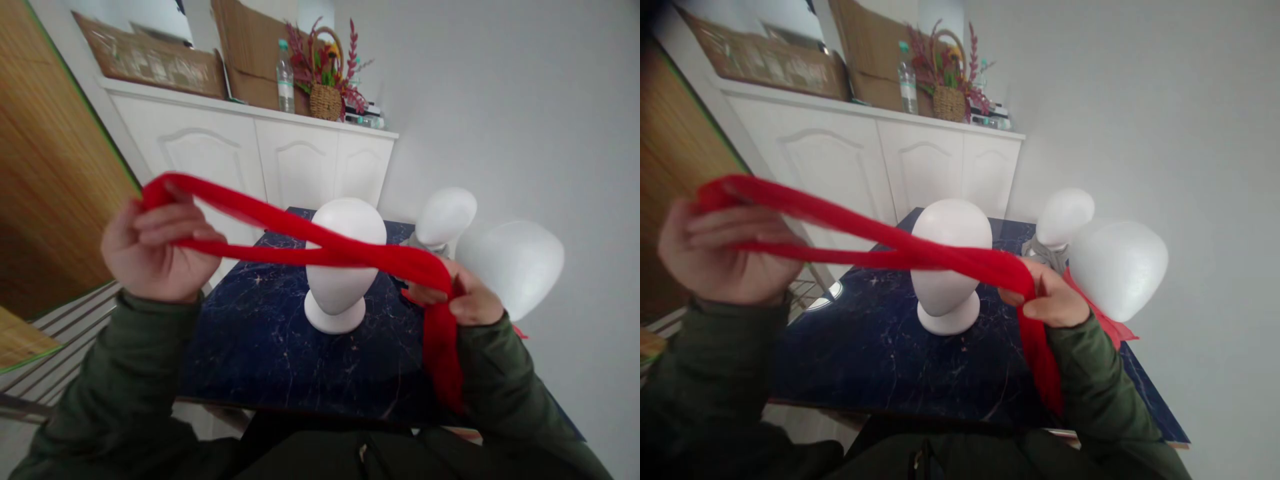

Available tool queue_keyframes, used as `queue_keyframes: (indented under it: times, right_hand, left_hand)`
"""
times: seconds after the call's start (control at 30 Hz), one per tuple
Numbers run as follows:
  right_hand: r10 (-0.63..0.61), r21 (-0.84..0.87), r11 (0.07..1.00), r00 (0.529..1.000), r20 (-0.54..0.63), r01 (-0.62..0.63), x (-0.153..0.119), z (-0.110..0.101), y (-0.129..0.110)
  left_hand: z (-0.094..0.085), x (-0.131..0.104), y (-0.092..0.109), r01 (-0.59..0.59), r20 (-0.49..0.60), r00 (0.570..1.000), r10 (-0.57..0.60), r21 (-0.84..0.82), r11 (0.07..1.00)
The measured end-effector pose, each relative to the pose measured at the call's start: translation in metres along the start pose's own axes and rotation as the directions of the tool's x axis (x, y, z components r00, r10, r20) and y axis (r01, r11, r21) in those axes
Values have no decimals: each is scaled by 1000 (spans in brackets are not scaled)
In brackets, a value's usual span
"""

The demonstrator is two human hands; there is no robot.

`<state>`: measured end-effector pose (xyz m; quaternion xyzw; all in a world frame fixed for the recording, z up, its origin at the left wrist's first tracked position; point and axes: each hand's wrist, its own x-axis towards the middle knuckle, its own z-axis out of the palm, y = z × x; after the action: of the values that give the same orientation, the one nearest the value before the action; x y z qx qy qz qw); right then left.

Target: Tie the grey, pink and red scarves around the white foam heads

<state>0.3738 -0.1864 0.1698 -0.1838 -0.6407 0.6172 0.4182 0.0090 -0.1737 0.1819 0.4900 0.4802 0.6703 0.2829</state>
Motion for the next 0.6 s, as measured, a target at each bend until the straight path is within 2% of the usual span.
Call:
queue_keyframes:
  times: [0.07,0.1,0.17,0.23,0.3,0.37,0.43,0.53,0.6]
  right_hand:
    - [-205,63,975,972,-117,213,30,-1,-19]
    - [-245,82,961,952,-185,264,48,-6,-25]
    - [-237,93,956,921,-310,277,81,-23,-26]
    - [-127,54,985,893,-432,166,106,-47,-11]
    - [69,-47,993,865,-497,-107,116,-71,18]
    - [154,-93,969,850,-504,-230,109,-87,52]
    - [210,-151,933,838,-504,-325,89,-93,86]
    - [288,-276,840,814,-505,-468,47,-90,123]
    - [282,-367,776,803,-525,-513,19,-84,138]
  left_hand:
    - [18,35,15,-196,-23,981,195,-37,980]
    - [30,52,17,-224,-22,974,224,-28,974]
    - [56,84,6,-149,-9,989,149,-54,987]
    - [79,106,-20,19,70,998,-1,-259,966]
    - [92,113,-54,206,180,974,-137,-464,862]
    - [94,107,-85,268,223,959,-176,-506,820]
    - [86,93,-107,284,241,954,-180,-519,806]
    - [64,66,-126,311,266,945,-190,-553,773]
    - [46,44,-135,389,281,921,-271,-596,702]
